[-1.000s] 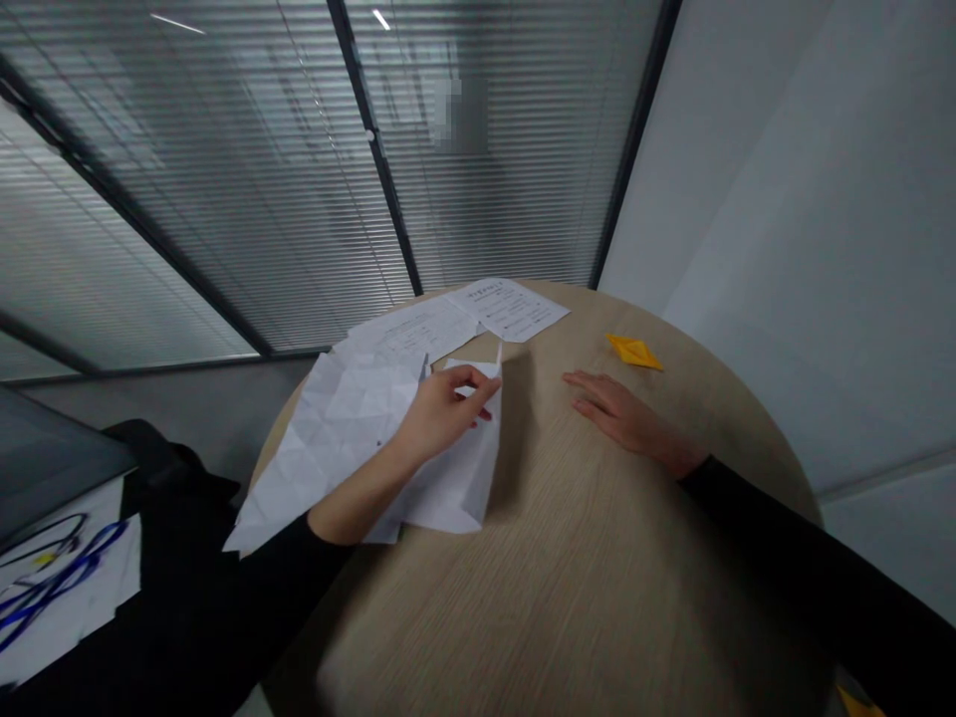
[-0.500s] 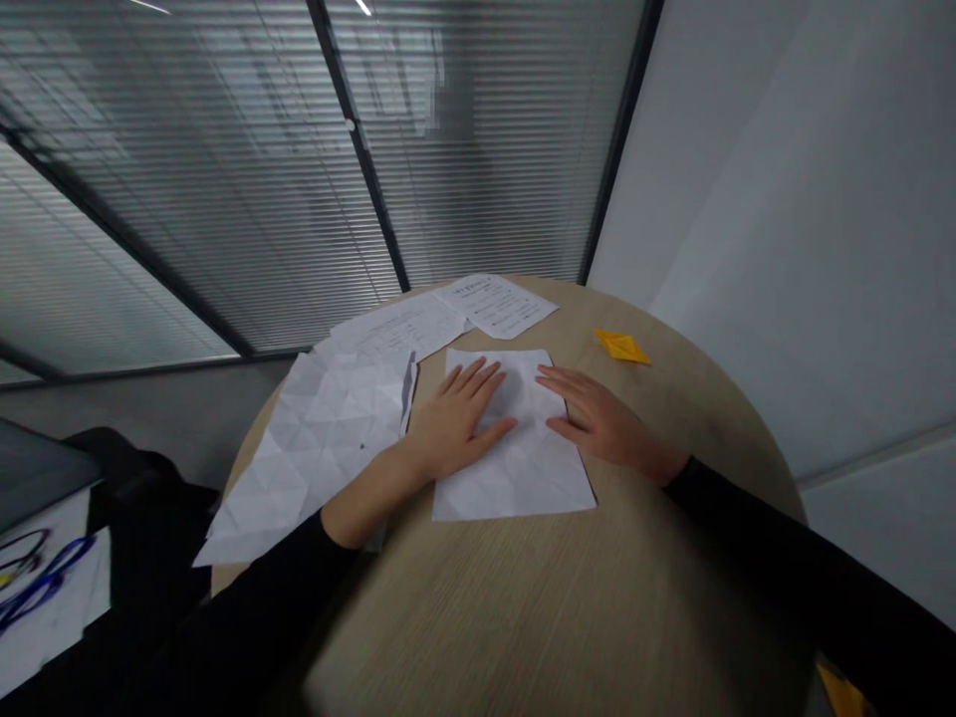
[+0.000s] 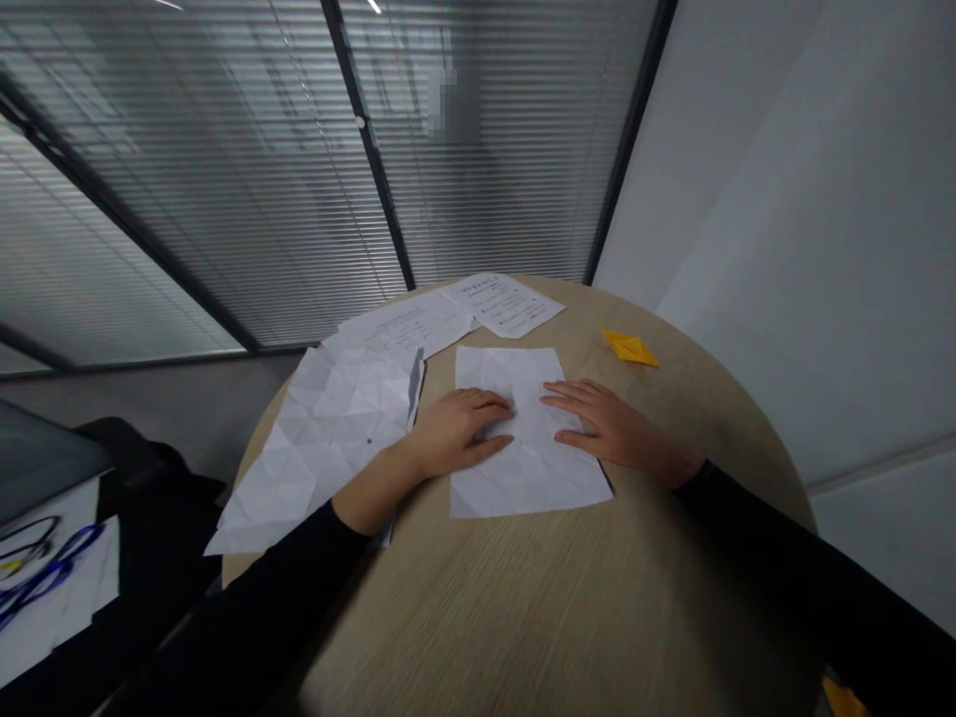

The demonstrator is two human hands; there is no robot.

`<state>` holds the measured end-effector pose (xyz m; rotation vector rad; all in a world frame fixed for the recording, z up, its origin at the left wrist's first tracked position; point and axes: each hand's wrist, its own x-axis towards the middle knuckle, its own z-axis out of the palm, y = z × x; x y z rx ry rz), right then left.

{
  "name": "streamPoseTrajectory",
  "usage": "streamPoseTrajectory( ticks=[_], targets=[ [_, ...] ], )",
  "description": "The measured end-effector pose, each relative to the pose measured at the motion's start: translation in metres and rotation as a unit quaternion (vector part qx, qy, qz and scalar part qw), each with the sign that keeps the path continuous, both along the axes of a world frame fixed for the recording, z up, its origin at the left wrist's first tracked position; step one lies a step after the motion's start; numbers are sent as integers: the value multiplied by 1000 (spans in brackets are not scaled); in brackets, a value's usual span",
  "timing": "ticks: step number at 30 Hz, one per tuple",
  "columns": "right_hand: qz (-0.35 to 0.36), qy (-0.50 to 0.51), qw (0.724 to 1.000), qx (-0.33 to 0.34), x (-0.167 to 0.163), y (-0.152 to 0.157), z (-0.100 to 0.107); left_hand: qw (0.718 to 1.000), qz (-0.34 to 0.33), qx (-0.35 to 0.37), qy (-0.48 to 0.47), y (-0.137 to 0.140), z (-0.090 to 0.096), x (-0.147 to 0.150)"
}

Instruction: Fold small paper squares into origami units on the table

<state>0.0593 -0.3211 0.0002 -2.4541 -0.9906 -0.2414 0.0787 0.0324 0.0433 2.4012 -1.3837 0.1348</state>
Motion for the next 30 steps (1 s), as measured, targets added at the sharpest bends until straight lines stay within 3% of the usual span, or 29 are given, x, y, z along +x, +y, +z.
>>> streamPoseTrajectory(
  ticks=[4,10,13,18,25,27,30],
  targets=[
    [26,12,999,15,1,-8,4,1000,-9,-15,15,-2,0,-2],
    [90,42,995,9,-5,-11,8,996,80,-36,7,1,-16,6],
    [91,35,995,11,-9,-6,10,996,78,-36,11,2,-19,9],
    [50,-5,999,15,-15,-4,13,996,77,-47,27,1,-15,8],
    [-6,-47,999,0,-16,-6,10,986,60,-120,101,-2,-2,2],
    [-54,-56,997,27,-15,-7,7,979,39,-158,124,1,-1,2],
    [-157,-76,977,122,-14,-11,5,962,20,-222,159,7,-2,1]
  ],
)
